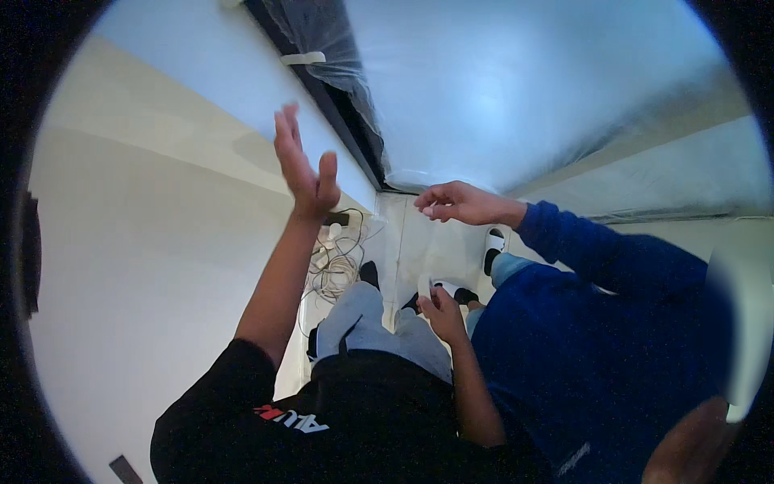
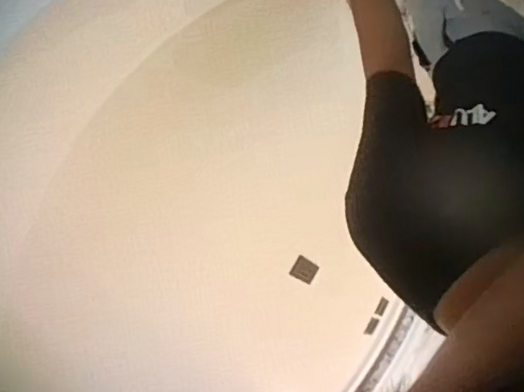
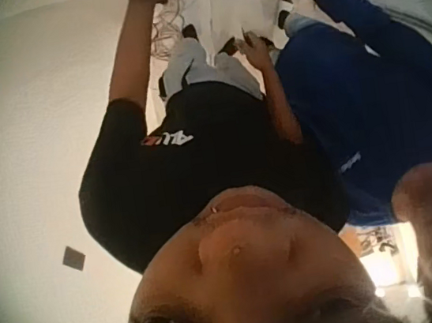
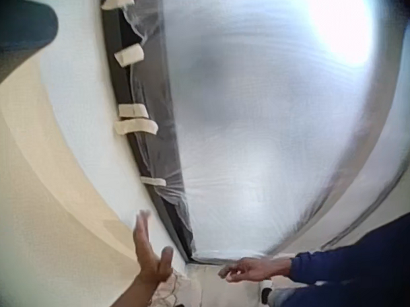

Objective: Apply protective plastic film and tape to a surface.

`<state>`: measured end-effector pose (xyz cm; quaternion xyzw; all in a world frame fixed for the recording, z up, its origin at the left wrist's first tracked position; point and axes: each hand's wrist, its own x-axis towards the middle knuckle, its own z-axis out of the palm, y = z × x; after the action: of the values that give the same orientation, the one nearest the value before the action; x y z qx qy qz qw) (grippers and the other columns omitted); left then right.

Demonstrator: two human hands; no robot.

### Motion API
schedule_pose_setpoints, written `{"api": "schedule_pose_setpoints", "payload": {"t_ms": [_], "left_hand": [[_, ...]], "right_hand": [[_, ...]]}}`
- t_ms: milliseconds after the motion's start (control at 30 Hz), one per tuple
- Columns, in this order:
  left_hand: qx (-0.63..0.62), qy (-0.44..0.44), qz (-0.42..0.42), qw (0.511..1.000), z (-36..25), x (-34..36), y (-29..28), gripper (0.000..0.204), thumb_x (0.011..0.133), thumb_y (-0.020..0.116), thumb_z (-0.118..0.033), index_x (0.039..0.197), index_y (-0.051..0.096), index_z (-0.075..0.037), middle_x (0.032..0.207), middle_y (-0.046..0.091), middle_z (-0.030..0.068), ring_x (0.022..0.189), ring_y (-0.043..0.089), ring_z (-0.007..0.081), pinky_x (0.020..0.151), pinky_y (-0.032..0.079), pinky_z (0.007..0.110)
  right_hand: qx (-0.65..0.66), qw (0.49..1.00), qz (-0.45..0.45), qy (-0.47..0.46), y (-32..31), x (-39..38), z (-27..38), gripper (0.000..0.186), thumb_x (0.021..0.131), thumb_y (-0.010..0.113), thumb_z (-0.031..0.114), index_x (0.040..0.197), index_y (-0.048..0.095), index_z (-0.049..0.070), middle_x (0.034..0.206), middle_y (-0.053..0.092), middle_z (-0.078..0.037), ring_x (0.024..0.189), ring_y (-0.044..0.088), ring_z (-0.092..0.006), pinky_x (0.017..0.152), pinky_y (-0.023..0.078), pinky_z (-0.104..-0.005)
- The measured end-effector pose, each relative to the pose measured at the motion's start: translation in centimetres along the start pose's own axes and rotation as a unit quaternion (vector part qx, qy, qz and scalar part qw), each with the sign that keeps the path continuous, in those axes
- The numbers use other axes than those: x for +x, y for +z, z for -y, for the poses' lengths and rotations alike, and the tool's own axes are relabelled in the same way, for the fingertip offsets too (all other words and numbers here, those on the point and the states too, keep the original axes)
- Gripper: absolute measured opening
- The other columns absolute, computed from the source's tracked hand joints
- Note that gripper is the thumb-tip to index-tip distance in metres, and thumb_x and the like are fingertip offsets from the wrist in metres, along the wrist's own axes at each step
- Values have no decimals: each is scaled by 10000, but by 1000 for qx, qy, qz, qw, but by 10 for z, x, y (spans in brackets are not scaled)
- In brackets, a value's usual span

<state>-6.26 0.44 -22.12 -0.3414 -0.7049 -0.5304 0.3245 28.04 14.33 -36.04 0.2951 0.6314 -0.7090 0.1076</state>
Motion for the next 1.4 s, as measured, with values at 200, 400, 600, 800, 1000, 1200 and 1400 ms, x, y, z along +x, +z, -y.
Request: {"api": "schedule_pose_setpoints", "payload": {"t_ms": [200, 400, 600, 800, 1000, 1200, 1400], "left_hand": [[156, 177, -123, 964, 134, 21, 74, 973, 998, 424, -623, 1593, 65, 59, 1603, 178, 345, 1467, 214, 507, 1196, 155, 587], [178, 363, -102, 909, 183, 46, 78, 733, 1096, 277, -387, 1596, -70, 21, 1651, -128, 288, 1527, 197, 421, 1267, 97, 525], [270, 418, -189, 846, 204, 45, 86, 1020, 947, 329, -773, 1605, 183, -8, 1608, 301, 277, 1461, 336, 475, 1254, 122, 546], [202, 461, -135, 854, 211, -29, 102, 710, 1093, 118, -443, 1595, 7, 45, 1614, 154, 354, 1387, 444, 469, 1187, 347, 495], [167, 344, -231, 895, 218, -131, 118, 788, 1078, 124, -529, 1591, 71, 66, 1408, 529, 337, 1316, 543, 428, 1170, 358, 453], [173, 252, -199, 931, 239, -184, 127, 919, 1034, 230, -639, 1580, 104, 89, 1497, 439, 328, 1399, 459, 425, 1201, 309, 503], [45, 198, -205, 957, 220, -187, 144, 835, 1055, 399, -507, 1552, 183, 128, 1536, 392, 327, 1443, 377, 463, 1213, 244, 519]], "right_hand": [[-95, 990, -31, 97, 11, 10, -97, 283, 975, 669, 230, 1051, 610, -36, 884, 702, -109, 821, 662, -148, 770, 523, -319], [-79, 987, -43, 132, 23, 67, -151, 289, 949, 693, 224, 1090, 629, -20, 898, 711, -116, 828, 671, -157, 781, 531, -332], [21, 996, -56, 61, 13, 169, -196, 193, 975, 668, 147, 1068, 628, -18, 893, 703, -61, 817, 657, -122, 762, 525, -296], [65, 991, -92, -66, -17, 246, -224, 168, 974, 661, 121, 1067, 614, -10, 910, 692, -53, 853, 652, -114, 789, 523, -286], [98, 979, -78, -161, -37, 271, -280, 142, 992, 632, 108, 1072, 595, -3, 910, 688, -71, 844, 643, -130, 795, 512, -282], [75, 978, -49, -188, -38, 237, -234, 148, 992, 640, 121, 1071, 603, 1, 921, 691, -69, 851, 644, -132, 796, 511, -289], [51, 964, -35, -259, -63, 276, -273, 168, 988, 648, 139, 1061, 607, -7, 912, 699, -78, 848, 663, -150, 792, 524, -302]]}}
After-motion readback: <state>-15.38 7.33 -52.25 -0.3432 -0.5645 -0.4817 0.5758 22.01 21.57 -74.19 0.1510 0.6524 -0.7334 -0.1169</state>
